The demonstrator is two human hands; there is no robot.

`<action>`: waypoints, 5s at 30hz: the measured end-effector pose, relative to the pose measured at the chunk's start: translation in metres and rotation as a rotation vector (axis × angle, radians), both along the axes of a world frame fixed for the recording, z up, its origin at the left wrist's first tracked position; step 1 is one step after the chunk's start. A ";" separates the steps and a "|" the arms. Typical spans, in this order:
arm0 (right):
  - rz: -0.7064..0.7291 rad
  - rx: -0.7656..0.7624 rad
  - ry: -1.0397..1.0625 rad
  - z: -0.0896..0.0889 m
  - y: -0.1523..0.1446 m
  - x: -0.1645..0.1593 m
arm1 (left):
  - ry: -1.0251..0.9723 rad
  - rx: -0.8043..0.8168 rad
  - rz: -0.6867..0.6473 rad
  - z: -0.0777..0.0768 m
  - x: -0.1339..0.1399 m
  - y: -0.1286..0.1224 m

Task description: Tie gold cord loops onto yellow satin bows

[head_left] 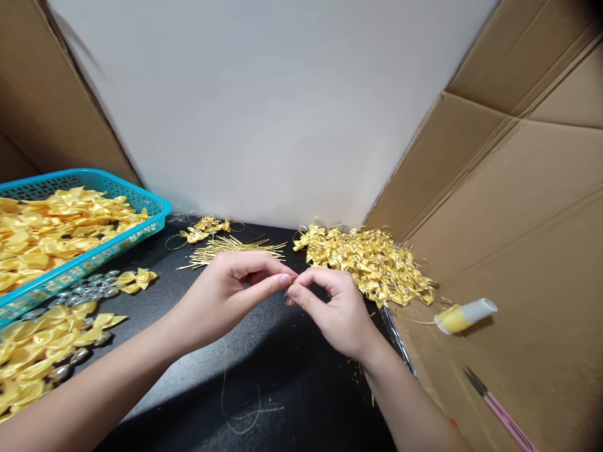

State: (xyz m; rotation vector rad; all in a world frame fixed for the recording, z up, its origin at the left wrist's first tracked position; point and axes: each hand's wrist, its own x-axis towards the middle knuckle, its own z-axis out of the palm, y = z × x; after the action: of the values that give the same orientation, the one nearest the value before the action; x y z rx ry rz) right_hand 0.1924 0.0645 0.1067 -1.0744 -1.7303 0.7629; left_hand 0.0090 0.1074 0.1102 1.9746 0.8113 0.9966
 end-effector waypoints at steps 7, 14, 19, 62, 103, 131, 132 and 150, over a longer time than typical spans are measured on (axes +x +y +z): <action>0.022 -0.035 0.013 -0.002 0.002 0.001 | 0.057 0.068 -0.005 0.001 -0.002 0.000; 0.019 -0.036 0.010 -0.001 0.001 0.001 | 0.057 0.084 -0.002 0.001 -0.002 0.000; 0.021 -0.029 0.013 -0.001 0.001 0.001 | 0.047 0.066 -0.005 0.001 -0.003 0.000; -0.060 0.049 -0.055 -0.001 0.000 -0.001 | 0.114 0.076 0.000 0.004 0.000 0.001; -0.070 0.079 -0.102 -0.002 0.001 0.000 | 0.034 -0.058 -0.076 0.001 -0.003 0.008; -0.070 0.118 -0.085 -0.001 0.001 -0.001 | 0.046 -0.037 -0.061 0.001 -0.003 0.007; -0.069 0.118 -0.085 -0.001 0.001 -0.001 | 0.047 -0.037 -0.062 0.001 -0.003 0.007; -0.046 0.095 -0.091 -0.002 0.002 0.001 | 0.068 0.038 -0.073 0.000 -0.005 0.007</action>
State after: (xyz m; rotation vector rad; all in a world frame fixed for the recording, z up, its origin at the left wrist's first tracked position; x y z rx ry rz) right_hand 0.1929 0.0666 0.1043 -1.0947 -1.7943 0.6058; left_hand 0.0043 0.1148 0.1106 2.0650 0.7572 0.9131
